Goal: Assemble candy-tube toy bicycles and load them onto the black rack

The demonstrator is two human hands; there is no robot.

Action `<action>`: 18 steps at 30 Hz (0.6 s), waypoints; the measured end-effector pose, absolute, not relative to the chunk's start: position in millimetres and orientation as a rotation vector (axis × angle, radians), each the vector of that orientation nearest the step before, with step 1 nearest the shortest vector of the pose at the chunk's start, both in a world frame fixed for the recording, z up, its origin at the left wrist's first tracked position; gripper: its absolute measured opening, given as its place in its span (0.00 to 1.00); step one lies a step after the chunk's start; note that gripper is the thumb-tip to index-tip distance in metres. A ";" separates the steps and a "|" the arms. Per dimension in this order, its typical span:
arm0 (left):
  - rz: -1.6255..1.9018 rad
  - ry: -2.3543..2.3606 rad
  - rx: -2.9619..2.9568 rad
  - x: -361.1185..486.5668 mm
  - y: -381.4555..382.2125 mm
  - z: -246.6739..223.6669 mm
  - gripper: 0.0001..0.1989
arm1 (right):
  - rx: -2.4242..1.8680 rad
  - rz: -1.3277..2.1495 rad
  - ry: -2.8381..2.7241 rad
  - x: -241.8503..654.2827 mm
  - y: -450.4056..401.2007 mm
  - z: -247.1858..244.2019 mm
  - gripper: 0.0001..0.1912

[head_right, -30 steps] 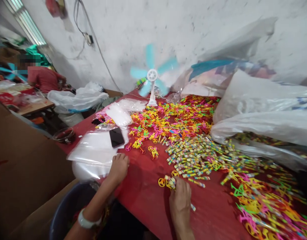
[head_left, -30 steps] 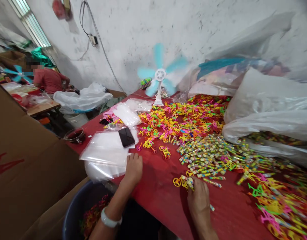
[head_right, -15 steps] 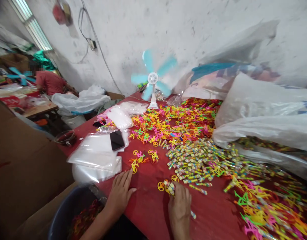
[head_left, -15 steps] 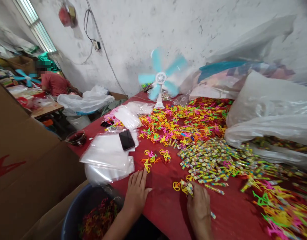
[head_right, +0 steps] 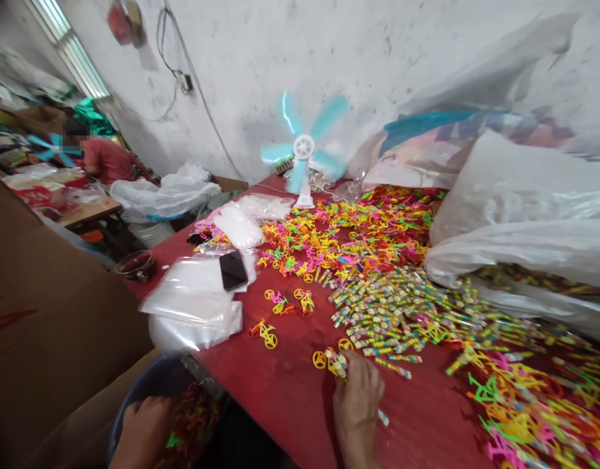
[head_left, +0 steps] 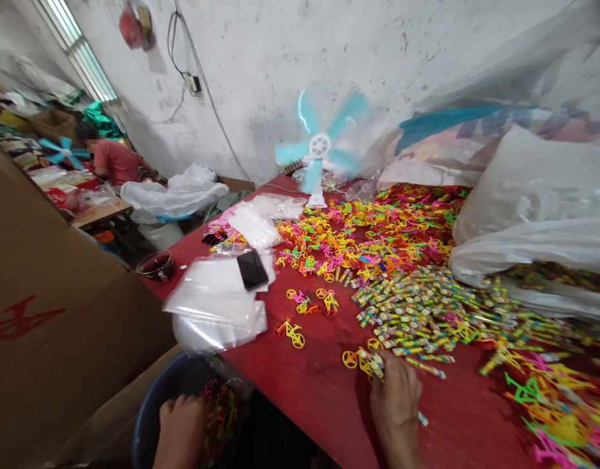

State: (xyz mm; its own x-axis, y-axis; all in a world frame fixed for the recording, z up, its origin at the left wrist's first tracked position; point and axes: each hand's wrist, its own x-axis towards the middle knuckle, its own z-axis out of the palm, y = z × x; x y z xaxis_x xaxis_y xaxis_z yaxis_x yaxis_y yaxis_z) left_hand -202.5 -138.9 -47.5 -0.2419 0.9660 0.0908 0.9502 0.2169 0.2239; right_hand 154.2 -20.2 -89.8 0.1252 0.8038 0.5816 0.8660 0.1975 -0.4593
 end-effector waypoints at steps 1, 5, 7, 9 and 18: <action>0.313 2.353 1.874 -193.1 -130.4 -38.2 0.15 | -1.611 -0.110 -1.663 153.6 -19.8 -89.4 0.15; 0.879 2.079 1.991 -117.1 -54.3 -2.5 0.14 | -1.634 -0.090 -1.688 152.2 -18.7 -88.6 0.16; 0.993 2.009 1.995 -76.7 -6.6 5.8 0.13 | -1.609 -0.084 -1.710 152.9 -19.4 -88.3 0.16; 0.829 2.092 1.905 -48.3 32.5 5.5 0.19 | -1.571 -0.085 -1.728 154.4 -20.9 -88.0 0.16; 0.624 1.754 2.095 -54.7 30.8 -23.7 0.16 | -1.360 -0.064 -1.662 156.1 -18.1 -80.5 0.12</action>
State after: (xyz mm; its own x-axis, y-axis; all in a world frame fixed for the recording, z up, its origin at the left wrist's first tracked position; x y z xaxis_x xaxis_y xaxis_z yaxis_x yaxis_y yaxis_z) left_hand -54.7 30.8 -23.7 0.1427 0.9831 0.1148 0.8348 -0.1819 0.5197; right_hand 156.1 -18.1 -80.5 0.0734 0.7322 0.6772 0.7821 0.3791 -0.4946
